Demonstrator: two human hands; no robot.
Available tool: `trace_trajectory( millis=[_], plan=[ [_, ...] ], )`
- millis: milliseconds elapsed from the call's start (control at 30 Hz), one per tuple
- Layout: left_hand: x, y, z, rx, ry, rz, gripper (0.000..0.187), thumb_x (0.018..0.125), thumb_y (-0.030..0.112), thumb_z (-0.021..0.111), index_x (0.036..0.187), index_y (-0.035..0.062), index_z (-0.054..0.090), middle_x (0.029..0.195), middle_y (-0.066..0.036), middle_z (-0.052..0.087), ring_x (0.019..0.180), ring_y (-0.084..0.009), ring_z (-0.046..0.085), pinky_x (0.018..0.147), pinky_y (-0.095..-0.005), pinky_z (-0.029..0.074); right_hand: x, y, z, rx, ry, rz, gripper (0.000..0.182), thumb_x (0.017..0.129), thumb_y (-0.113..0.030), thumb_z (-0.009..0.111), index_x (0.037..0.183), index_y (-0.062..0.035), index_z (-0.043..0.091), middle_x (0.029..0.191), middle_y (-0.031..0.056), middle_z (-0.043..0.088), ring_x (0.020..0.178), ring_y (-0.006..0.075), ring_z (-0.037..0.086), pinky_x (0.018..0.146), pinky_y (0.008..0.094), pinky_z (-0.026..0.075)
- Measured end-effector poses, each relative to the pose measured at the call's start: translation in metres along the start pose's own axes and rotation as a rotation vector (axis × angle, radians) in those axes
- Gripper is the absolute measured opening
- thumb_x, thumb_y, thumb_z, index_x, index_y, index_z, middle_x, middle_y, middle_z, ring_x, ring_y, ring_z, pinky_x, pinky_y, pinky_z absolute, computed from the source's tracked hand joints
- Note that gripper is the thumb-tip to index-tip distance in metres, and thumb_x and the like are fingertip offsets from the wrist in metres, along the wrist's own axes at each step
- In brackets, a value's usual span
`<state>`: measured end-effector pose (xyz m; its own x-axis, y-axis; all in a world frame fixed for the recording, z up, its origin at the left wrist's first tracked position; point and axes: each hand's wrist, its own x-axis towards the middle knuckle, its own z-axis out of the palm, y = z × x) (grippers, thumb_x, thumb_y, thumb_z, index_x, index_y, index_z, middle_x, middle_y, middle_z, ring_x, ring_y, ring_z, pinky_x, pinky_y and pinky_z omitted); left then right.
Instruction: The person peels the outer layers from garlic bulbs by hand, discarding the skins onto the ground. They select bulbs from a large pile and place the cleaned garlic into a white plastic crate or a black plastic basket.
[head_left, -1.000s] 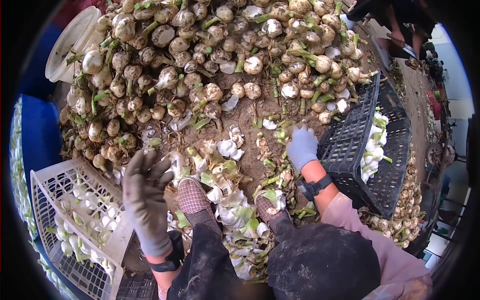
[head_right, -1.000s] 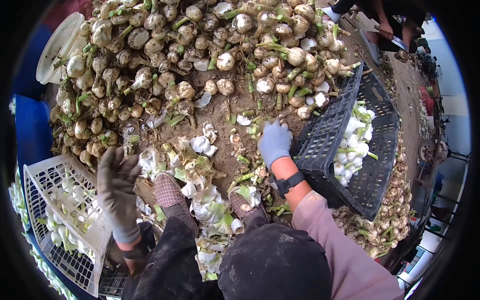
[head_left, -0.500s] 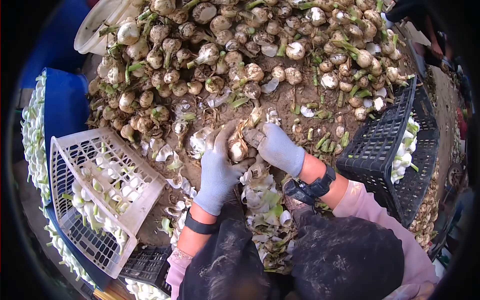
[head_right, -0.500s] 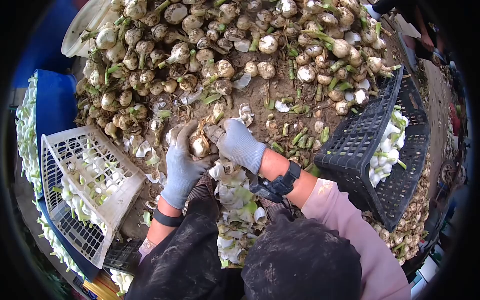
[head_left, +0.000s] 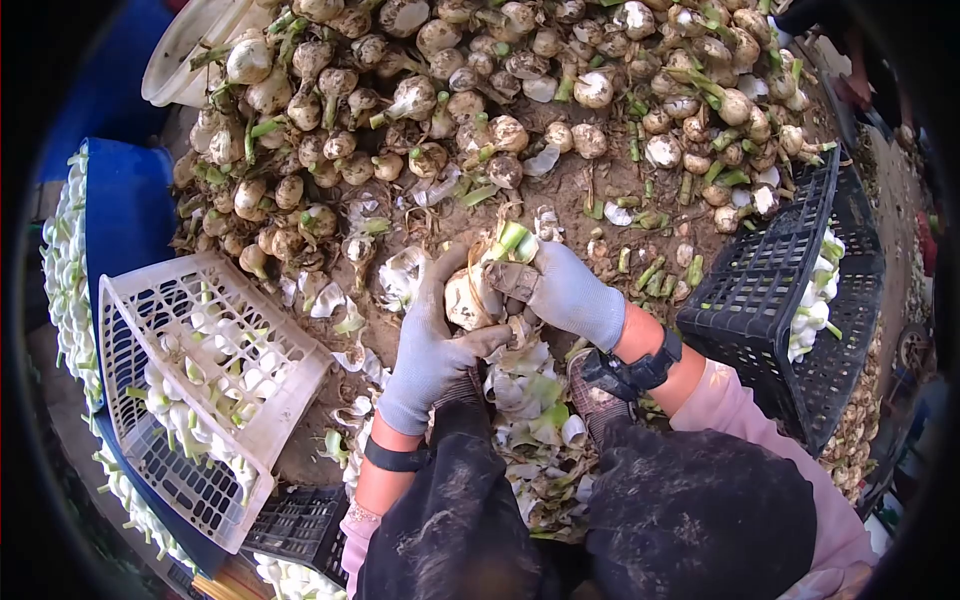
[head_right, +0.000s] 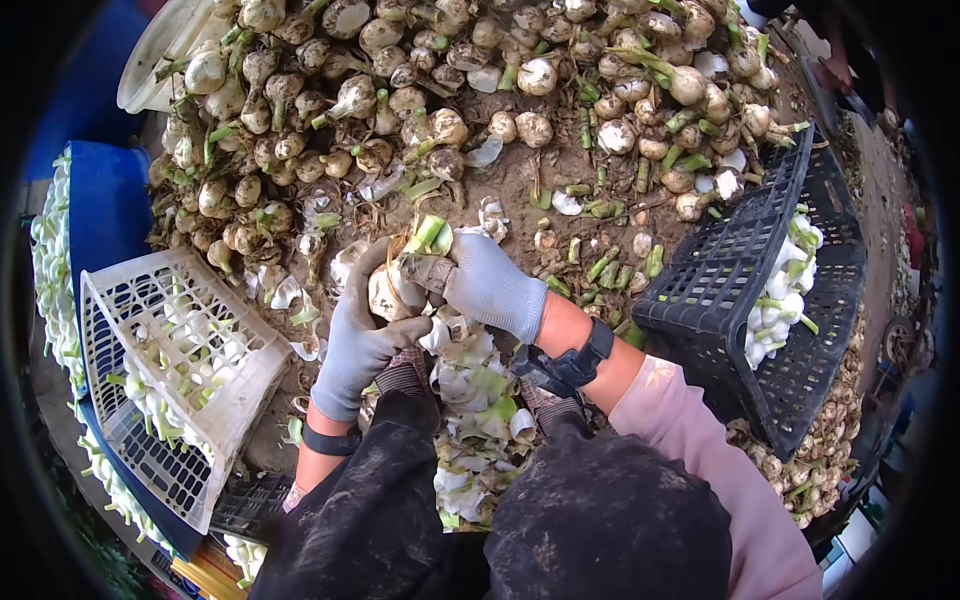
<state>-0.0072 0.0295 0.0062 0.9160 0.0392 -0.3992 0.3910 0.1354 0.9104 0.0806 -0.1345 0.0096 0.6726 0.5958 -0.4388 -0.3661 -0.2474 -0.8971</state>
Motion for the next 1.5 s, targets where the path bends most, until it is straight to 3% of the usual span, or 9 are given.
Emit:
trace_trajectory(
  millis=[267,400,633,867,967,1033,1133,1400,1500],
  plan=[
    [-0.006,0.003,-0.017,-0.053,-0.009,-0.08,0.085,0.062,0.004,0.083,0.137,-0.0021,0.042,0.128,-0.013,0.053,0.117,-0.0199,0.053,0.101,-0.0319,0.042,0.001,0.019,0.005,-0.465,0.041,-0.034,0.022,0.082,-0.02,0.061,0.085,0.0018,0.065,0.073,0.0251,0.062,0.071,0.0411,0.063,0.063,0.0452,0.051],
    [-0.005,-0.007,-0.021,-0.872,-0.14,-0.213,0.076,0.087,0.043,0.066,0.144,0.0056,0.033,0.117,-0.014,0.059,0.082,-0.0181,0.066,0.068,-0.0287,0.055,-0.007,0.024,0.009,-0.606,0.198,-0.209,0.028,0.081,-0.023,0.063,0.097,0.0,0.063,0.078,0.023,0.063,0.075,0.0402,0.063,0.066,0.0451,0.052],
    [-0.004,-0.008,-0.017,-0.368,-0.135,-0.101,0.095,0.081,0.052,0.069,0.148,0.0067,0.02,0.116,-0.012,0.056,0.073,-0.0175,0.064,0.058,-0.0249,0.052,-0.006,0.005,0.006,0.063,-0.055,0.055,0.025,0.088,-0.005,0.063,0.112,0.0006,0.062,0.101,0.0056,0.068,0.091,0.0105,0.062,0.08,0.0268,0.05],
    [0.0,-0.009,-0.023,-0.159,0.038,-0.004,0.044,0.092,0.011,0.056,0.134,0.0011,0.046,0.109,-0.002,0.059,0.093,-0.0109,0.058,0.081,-0.0233,0.048,-0.014,0.033,0.029,0.222,-0.086,0.101,0.022,0.085,-0.013,0.065,0.101,0.0021,0.065,0.089,0.0115,0.069,0.079,0.013,0.065,0.069,0.0287,0.052],
    [0.004,0.005,-0.02,0.724,0.002,0.474,0.037,0.092,0.012,0.058,0.127,0.0013,0.051,0.105,-0.005,0.061,0.092,-0.0134,0.06,0.08,-0.0241,0.048,-0.011,0.031,0.019,-0.295,-0.116,-0.019,0.022,0.081,-0.018,0.065,0.093,0.0009,0.064,0.086,0.0169,0.067,0.077,0.0234,0.067,0.069,0.0346,0.053],
    [-0.002,0.001,-0.02,-0.013,0.008,-0.026,0.031,0.093,0.019,0.06,0.119,0.0016,0.055,0.11,-0.011,0.062,0.099,-0.0193,0.06,0.087,-0.0294,0.048,-0.014,0.013,0.013,-0.611,-0.056,-0.058,0.022,0.08,-0.02,0.063,0.09,0.0,0.064,0.086,0.0185,0.067,0.077,0.0289,0.067,0.069,0.0384,0.053],
    [-0.01,0.0,-0.022,-0.539,0.087,-0.06,0.034,0.094,0.027,0.059,0.116,0.0015,0.056,0.116,-0.016,0.061,0.106,-0.0236,0.059,0.094,-0.0334,0.047,-0.012,0.017,-0.007,-0.975,0.089,-0.122,0.023,0.079,-0.023,0.06,0.088,-0.0021,0.064,0.087,0.0185,0.066,0.08,0.0362,0.066,0.07,0.0447,0.053],
    [-0.01,0.013,-0.056,-1.118,0.312,0.155,0.05,0.099,0.033,0.047,0.137,0.0015,0.041,0.135,-0.016,0.05,0.127,-0.0369,0.046,0.106,-0.0568,0.037,-0.063,0.027,0.021,-1.219,-0.983,0.284,0.032,0.071,-0.018,0.059,0.099,-0.0068,0.071,0.091,0.0171,0.069,0.083,0.0331,0.068,0.071,0.0423,0.054],
    [-0.033,0.058,-0.087,-1.494,0.115,0.467,0.052,0.094,0.023,0.054,0.138,0.0011,0.038,0.142,-0.018,0.042,0.131,-0.0445,0.037,0.11,-0.0571,0.033,-0.051,0.016,-0.003,-1.297,-0.612,0.267,0.038,0.076,-0.029,0.062,0.107,-0.0075,0.064,0.086,0.0164,0.068,0.079,0.0349,0.066,0.069,0.0435,0.052]
  ],
)
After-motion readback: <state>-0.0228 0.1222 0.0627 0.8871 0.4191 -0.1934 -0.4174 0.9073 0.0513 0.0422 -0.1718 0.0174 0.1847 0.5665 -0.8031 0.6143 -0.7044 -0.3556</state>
